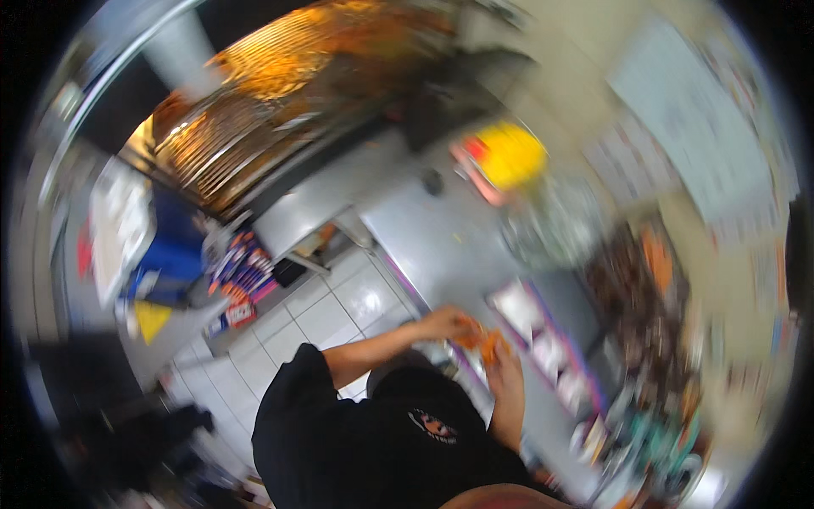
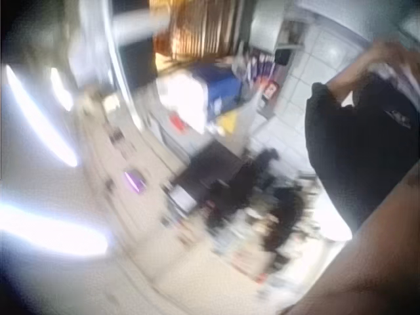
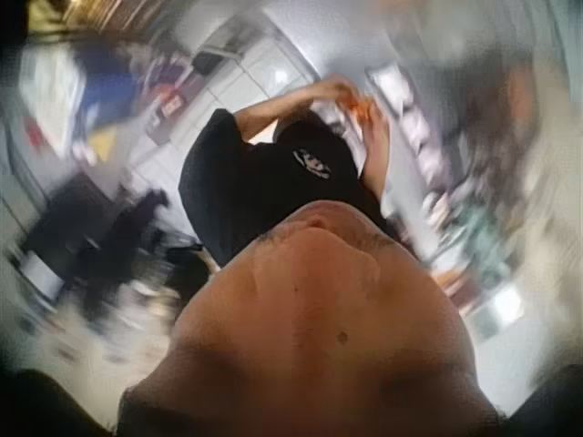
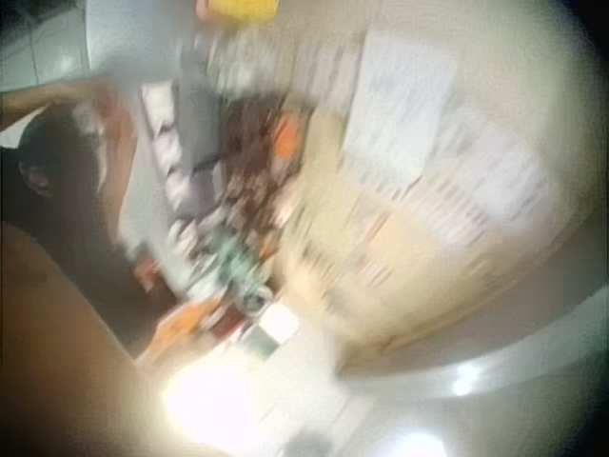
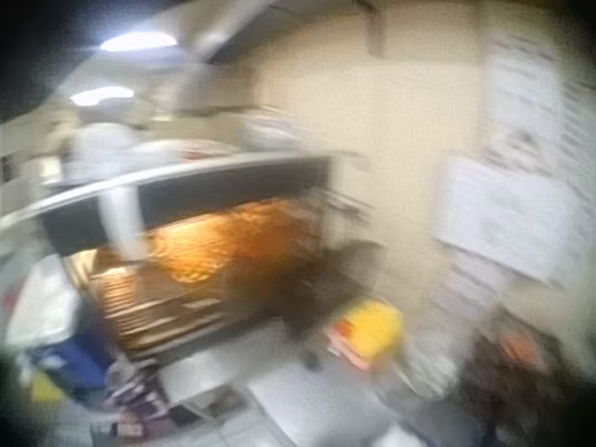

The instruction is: The person assembles food orders by placing rice and meat into paper wrappers, adding condiments, and folding the wrappers. The person handles multiple items including rice, meat, and condiments, and uses a paper wrapper to package the food.

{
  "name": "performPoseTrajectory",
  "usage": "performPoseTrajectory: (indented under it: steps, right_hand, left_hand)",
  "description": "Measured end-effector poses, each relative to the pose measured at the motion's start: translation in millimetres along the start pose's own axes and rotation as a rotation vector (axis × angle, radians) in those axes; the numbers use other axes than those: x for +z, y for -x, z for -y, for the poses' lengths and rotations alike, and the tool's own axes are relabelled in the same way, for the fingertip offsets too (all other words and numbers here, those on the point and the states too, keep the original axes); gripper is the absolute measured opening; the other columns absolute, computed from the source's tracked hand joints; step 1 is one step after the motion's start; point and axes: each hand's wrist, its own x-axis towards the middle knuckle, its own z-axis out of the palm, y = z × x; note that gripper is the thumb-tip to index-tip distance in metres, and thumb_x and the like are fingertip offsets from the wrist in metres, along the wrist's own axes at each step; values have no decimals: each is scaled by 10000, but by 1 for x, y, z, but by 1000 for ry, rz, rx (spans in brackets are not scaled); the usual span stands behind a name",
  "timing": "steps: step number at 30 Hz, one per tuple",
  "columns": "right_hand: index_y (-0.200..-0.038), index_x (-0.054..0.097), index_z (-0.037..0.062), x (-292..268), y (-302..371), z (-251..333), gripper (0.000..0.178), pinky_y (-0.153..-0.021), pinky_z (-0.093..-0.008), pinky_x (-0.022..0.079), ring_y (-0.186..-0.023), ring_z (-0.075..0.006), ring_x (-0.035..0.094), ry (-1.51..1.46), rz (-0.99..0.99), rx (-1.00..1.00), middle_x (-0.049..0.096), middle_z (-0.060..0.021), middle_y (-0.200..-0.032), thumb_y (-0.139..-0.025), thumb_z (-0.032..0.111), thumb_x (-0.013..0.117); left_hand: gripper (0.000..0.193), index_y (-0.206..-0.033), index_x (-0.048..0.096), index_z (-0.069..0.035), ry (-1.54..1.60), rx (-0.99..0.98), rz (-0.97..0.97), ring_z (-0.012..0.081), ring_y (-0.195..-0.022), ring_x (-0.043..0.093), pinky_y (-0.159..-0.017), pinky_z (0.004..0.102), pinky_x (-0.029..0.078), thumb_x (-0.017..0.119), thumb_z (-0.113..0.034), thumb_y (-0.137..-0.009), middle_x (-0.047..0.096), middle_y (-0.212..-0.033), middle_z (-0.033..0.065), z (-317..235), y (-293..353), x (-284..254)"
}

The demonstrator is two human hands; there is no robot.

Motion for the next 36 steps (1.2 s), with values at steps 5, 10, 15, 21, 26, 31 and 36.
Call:
performPoseTrajectory:
  steps: [5, 10, 15, 21, 26, 31, 36]
  right_hand:
    - [-1333, 670, 4, 12, 41, 38, 391, -1007, -362, 552, -1152, -187, 675, 311, -75, 4, 712, -85, -1232, -1041, 262, 711]
    - [-1182, 752, -5, -61, 88, 27, 288, -942, -303, 549, -1030, -146, 696, 473, -260, -163, 758, -68, -1072, -1037, 240, 714]
    - [-1167, 750, -22, -156, 138, 34, 252, -947, -310, 556, -1064, -158, 712, 517, -313, -276, 768, -87, -1074, -1028, 184, 713]
    - [-1135, 802, 78, -251, 131, 78, 182, -1005, -390, 526, -1143, -244, 694, 823, -449, -596, 766, -99, -1166, -1004, 129, 687]
    - [-1176, 813, 127, -286, 77, 94, 279, -1067, -426, 486, -1217, -321, 641, 1024, -860, -992, 726, -119, -1256, -945, 56, 673]
    - [-1162, 819, 156, -295, 44, 80, 330, -1042, -491, 439, -1138, -349, 616, 1001, -767, -905, 707, -114, -1117, -910, 3, 669]
    - [-1160, 812, 152, -296, 41, 75, 315, -1009, -472, 451, -1110, -374, 600, 1123, -929, -909, 661, -162, -1097, -922, 8, 665]
  left_hand:
    - [311, -1173, 775, 27, -41, -184, 114, 144, -1016, 710, -919, 304, 550, 690, -248, -1055, 794, -1089, 90, -29, -2, 14]
    - [297, -1175, 773, 35, -160, -254, 169, 161, -984, 702, -895, 299, 535, 707, -219, -1036, 780, -1069, 120, -21, -6, 63]
    - [306, -1158, 776, 31, -274, -322, 273, 173, -968, 702, -887, 318, 537, 723, -239, -1025, 776, -1053, 114, -26, -23, 131]
    - [264, -1143, 798, -43, -428, -182, 313, 160, -968, 699, -872, 328, 533, 746, -263, -1006, 780, -1073, 84, -41, -97, 203]
    - [194, -1101, 809, -63, -827, 420, -69, 272, -960, 704, -841, 380, 548, 739, -165, -952, 747, -1045, 117, -24, -169, 238]
    - [237, -1131, 798, -122, -1282, 336, -163, 346, -988, 700, -895, 478, 522, 686, -109, -922, 735, -1062, 122, 29, -185, 226]
    - [296, -1178, 764, -175, -1519, 187, -219, 267, -1137, 667, -934, 469, 449, 620, -123, -924, 734, -1142, 70, 29, -184, 238]
